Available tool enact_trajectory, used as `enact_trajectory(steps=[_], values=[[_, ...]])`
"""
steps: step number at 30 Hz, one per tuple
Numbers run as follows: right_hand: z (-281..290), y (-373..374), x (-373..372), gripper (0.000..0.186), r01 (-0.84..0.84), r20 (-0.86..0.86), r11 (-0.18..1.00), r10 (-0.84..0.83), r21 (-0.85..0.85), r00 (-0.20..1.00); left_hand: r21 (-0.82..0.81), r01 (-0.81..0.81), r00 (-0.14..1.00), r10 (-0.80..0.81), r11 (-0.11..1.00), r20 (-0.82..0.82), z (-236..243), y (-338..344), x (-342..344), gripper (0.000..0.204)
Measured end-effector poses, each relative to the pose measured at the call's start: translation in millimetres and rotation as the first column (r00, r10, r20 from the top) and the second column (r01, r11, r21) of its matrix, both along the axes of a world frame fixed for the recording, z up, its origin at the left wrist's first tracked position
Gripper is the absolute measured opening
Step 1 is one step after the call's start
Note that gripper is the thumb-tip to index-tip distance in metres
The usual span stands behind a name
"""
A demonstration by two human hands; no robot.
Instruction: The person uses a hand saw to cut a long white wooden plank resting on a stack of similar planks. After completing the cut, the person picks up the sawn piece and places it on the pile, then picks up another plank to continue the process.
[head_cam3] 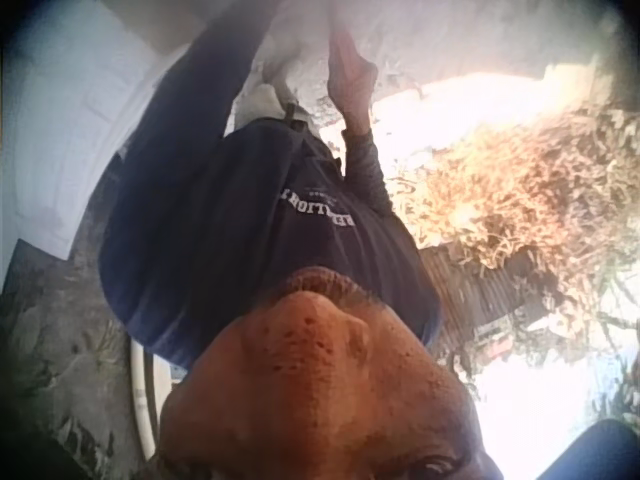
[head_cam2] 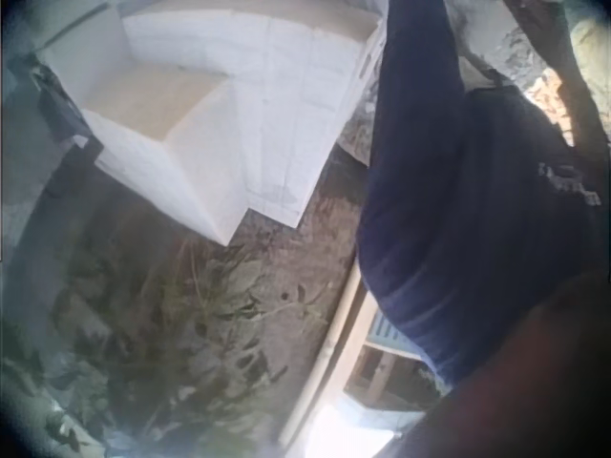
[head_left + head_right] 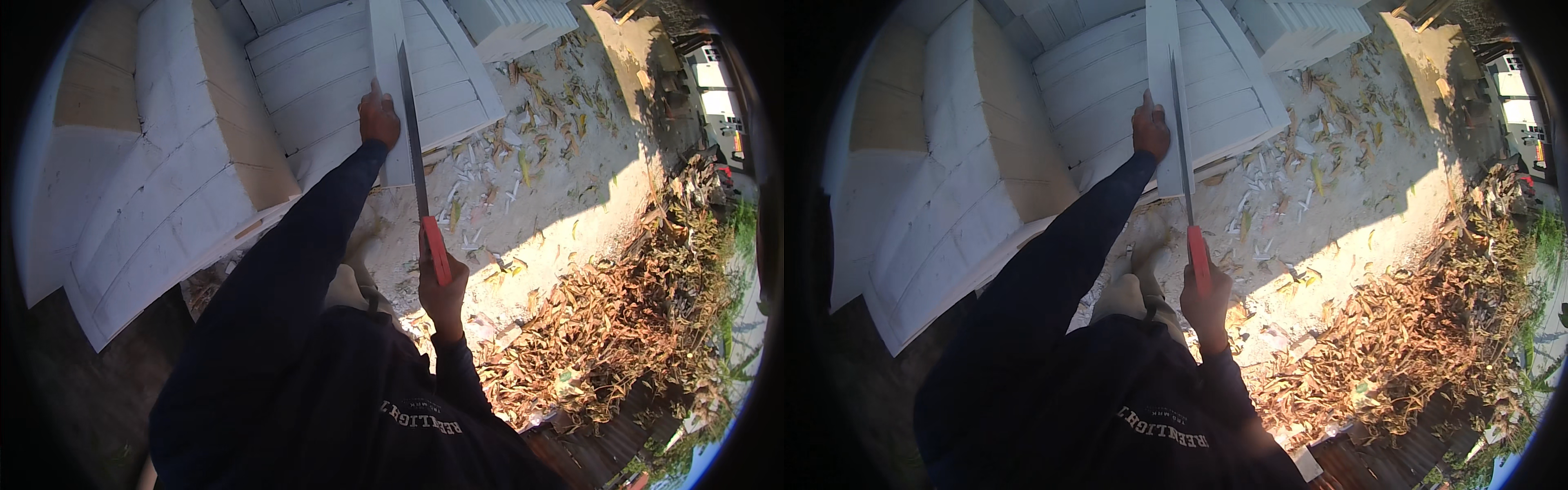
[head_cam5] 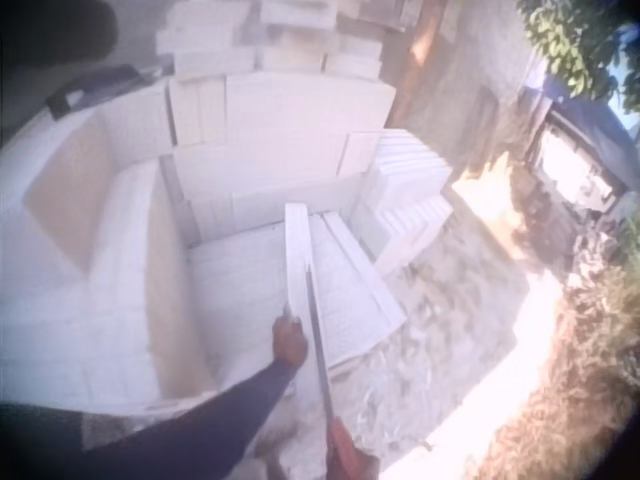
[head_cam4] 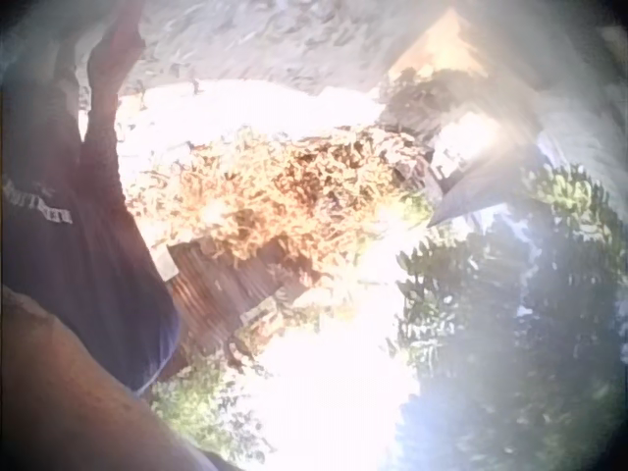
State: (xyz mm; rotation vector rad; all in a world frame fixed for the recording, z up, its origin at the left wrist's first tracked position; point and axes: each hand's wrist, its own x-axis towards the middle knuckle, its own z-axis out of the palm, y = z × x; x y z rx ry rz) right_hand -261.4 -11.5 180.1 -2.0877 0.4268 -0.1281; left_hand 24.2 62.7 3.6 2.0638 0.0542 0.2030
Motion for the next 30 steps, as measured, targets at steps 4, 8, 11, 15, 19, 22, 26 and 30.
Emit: enact_trajectory(steps=[4,8,11,15,19,22,26,30], values=[[3,-2,26,0.016,-0.008,-0.029,0.999,0.009,0.046,1.000,-0.023,0.004,0.999,-0.003,1.000,0.035,10,-3,-1,0.054],[6,3,-16,0.014,0.006,0.049,1.000,-0.006,-0.003,0.999,-0.028,-0.035,0.999,0.036,0.999,0.007,5,-3,-1,0.053],[18,4,-14,0.019,0.041,0.006,0.998,-0.041,0.046,0.999,-0.024,-0.054,0.995,0.055,0.998,0.081,-1,-7,-4,0.053],[14,-6,40,0.024,-0.014,-0.020,0.997,0.016,0.080,1.000,-0.054,-0.021,0.998,0.024,0.998,0.055,18,-10,6,0.052],[1,-4,-5,0.025,0.020,-0.017,0.999,-0.020,0.049,1.000,-0.044,-0.039,0.999,0.040,0.998,0.032,12,-1,-2,0.051],[3,-10,10,0.026,-0.024,-0.036,0.999,0.023,-0.032,0.999,-0.054,-0.077,0.995,0.080,0.996,0.058,7,-5,2,0.050],[-4,-20,41,0.027,-0.018,-0.098,0.999,0.022,0.034,0.995,-0.049,-0.078,0.997,0.079,0.996,0.019,14,-10,-6,0.050],[7,-15,44,0.027,0.072,-0.187,0.987,-0.044,0.144,0.981,-0.060,-0.079,0.996,0.081,0.995,0.032,17,-10,-5,0.051]])
